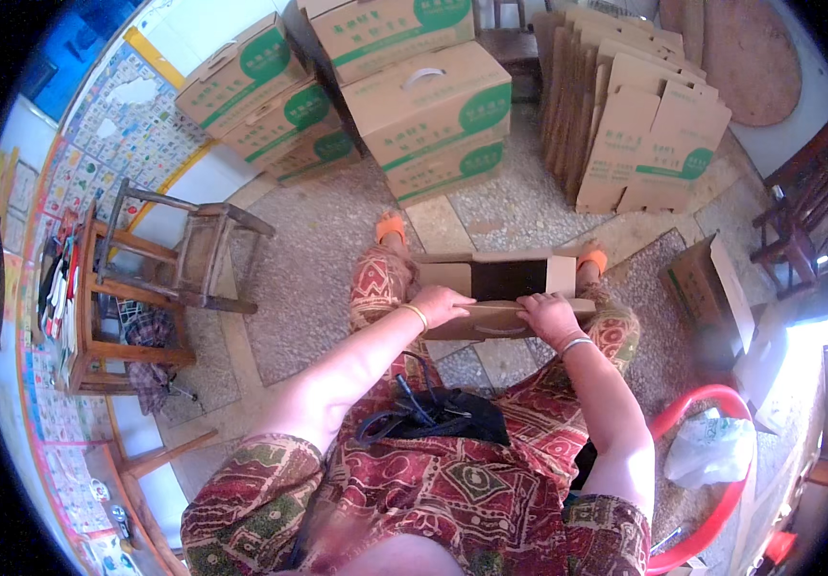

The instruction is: The person assembles flat cardboard boxes by folding flaps, inserting tabs into slots, and securing the structure. They handle multiple boxes one at a time, stacking completed units and picking new flat pieces from a nearby pile.

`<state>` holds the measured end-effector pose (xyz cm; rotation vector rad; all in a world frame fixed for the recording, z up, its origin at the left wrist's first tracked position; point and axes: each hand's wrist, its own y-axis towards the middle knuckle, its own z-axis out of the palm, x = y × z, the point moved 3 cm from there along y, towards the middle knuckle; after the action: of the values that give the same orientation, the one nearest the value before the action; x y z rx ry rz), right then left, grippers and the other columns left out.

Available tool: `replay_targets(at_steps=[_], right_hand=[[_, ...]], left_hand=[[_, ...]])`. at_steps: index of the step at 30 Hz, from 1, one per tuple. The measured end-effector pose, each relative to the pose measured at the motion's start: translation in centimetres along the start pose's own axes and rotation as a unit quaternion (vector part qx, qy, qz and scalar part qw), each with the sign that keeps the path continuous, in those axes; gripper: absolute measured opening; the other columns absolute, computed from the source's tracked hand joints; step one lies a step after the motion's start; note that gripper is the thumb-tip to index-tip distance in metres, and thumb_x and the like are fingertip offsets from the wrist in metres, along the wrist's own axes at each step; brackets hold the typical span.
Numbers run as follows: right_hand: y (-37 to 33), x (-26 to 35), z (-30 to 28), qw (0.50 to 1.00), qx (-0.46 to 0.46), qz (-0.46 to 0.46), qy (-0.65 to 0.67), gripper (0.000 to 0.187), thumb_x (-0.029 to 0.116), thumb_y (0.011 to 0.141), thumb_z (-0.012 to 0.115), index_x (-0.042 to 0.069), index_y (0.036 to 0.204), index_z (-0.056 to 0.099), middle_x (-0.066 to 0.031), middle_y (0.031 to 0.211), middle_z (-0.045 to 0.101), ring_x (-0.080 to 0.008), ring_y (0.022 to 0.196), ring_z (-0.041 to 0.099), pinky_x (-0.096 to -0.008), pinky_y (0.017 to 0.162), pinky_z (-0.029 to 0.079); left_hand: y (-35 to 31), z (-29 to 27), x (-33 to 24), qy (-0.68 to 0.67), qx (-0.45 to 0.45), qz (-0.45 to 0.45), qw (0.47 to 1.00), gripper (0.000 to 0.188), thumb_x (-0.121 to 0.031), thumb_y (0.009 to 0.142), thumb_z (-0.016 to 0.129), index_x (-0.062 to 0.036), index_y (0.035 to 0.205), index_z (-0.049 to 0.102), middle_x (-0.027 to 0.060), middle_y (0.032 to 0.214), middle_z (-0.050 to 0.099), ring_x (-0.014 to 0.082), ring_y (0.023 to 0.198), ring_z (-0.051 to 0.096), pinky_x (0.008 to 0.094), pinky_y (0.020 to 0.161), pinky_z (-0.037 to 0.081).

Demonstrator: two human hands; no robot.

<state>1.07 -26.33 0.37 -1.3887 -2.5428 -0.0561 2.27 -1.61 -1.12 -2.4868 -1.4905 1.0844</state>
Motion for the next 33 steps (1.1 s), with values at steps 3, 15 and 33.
replay_targets(at_steps=[3,15,33], right_hand=[[0.5,-1.2,1.6,1.000,0.023,0.000,-0.001,0.030,0.038,0.088,0.054,0.012,0.096,0.064,-0.0107,0.086,0.067,-0.0293,0.078,0.065,-0.0428,0.070,0.052],[2.7,-2.5,3.1,0.987,0.124,0.070,0.078,0.034,0.041,0.090,0.048,0.011,0.094,0.062,-0.0170,0.088,0.066,-0.0378,0.085,0.063,-0.0480,0.075,0.050],[0.6,-3.5,-1.5,0.974,-0.189,0.127,-0.007,0.029,0.040,0.078,0.066,0.012,0.082,0.069,-0.0030,0.090,0.062,-0.0252,0.090,0.059,-0.0394,0.081,0.042]], left_hand=[[1.7,1.3,1.1,-0.064,0.029,0.001,0.997,0.032,-0.033,0.086,0.061,-0.0194,0.114,0.066,0.0134,0.109,0.066,0.0286,0.101,0.062,0.0374,0.092,0.044],[1.9,1.1,2.2,0.029,-0.164,0.035,0.985,0.027,-0.032,0.079,0.067,-0.0121,0.097,0.069,0.0086,0.099,0.064,0.0291,0.095,0.060,0.0407,0.085,0.047],[3.1,-1.6,5.5,-0.016,-0.159,0.008,0.987,0.028,-0.037,0.085,0.059,-0.0106,0.086,0.066,0.0065,0.093,0.063,0.0256,0.097,0.057,0.0410,0.086,0.039]])
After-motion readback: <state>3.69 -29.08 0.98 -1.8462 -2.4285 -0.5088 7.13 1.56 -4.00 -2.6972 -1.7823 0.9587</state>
